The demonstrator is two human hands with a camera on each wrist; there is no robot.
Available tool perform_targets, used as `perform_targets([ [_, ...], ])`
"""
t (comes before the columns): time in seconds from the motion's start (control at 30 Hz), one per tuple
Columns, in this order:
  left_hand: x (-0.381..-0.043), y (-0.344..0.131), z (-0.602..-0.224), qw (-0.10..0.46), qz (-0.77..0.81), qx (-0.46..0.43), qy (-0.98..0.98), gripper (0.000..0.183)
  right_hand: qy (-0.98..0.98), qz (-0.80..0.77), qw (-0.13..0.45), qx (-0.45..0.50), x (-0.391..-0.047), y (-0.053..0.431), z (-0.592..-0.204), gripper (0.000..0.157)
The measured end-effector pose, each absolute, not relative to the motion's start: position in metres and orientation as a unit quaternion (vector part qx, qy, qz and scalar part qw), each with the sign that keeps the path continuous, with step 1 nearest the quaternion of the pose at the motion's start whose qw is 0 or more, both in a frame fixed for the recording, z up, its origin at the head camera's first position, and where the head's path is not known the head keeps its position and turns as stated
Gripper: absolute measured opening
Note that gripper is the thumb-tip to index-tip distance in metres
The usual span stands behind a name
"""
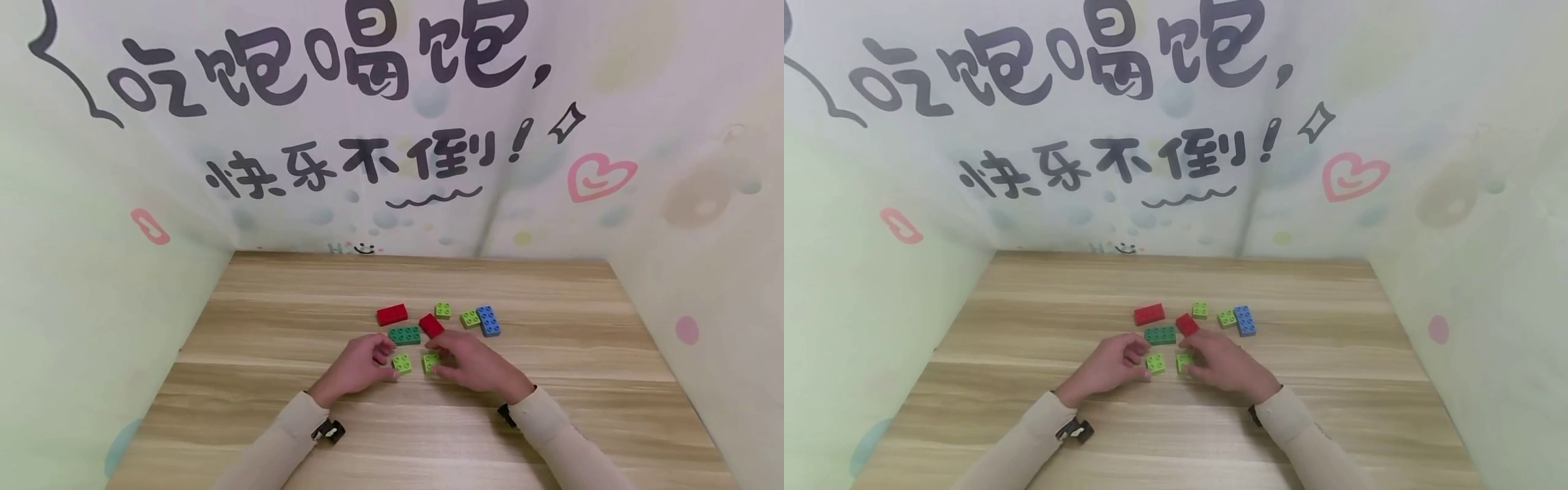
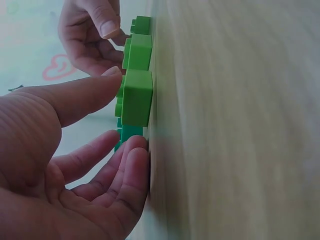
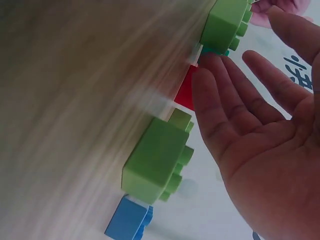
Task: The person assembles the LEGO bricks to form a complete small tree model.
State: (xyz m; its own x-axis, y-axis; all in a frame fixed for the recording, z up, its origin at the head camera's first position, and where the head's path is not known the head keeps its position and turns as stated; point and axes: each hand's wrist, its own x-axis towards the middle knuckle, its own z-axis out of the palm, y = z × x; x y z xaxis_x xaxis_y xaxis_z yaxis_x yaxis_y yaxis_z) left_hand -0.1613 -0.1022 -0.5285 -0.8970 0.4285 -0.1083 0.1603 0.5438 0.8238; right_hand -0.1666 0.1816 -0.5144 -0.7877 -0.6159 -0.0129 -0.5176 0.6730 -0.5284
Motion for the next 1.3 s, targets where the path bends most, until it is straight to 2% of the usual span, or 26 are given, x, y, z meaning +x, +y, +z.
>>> perform_targets([
  [0.27, -0.163, -0.096, -0.532, 0.159, 0.433, 0.168, 0.871, 0.046, 0.914, -0.245, 0.123, -0.299, -0.168, 0.177, -0.518, 0.041],
  [0.57, -0.164, -0.097, -0.533, 0.156, 0.42, 0.18, 0.876, 0.032, 0.916, -0.236, 0.12, -0.3, -0.17, 0.176, -0.519, 0.037],
  [0.97, -0.165, -0.101, -0.536, 0.164, 0.437, 0.179, 0.866, 0.032, 0.915, -0.26, 0.117, -0.285, -0.173, 0.174, -0.519, 0.036],
  [1.3, -0.165, -0.104, -0.536, 0.189, 0.493, 0.165, 0.833, 0.035, 0.892, -0.311, 0.107, -0.311, -0.173, 0.158, -0.514, 0.037],
])
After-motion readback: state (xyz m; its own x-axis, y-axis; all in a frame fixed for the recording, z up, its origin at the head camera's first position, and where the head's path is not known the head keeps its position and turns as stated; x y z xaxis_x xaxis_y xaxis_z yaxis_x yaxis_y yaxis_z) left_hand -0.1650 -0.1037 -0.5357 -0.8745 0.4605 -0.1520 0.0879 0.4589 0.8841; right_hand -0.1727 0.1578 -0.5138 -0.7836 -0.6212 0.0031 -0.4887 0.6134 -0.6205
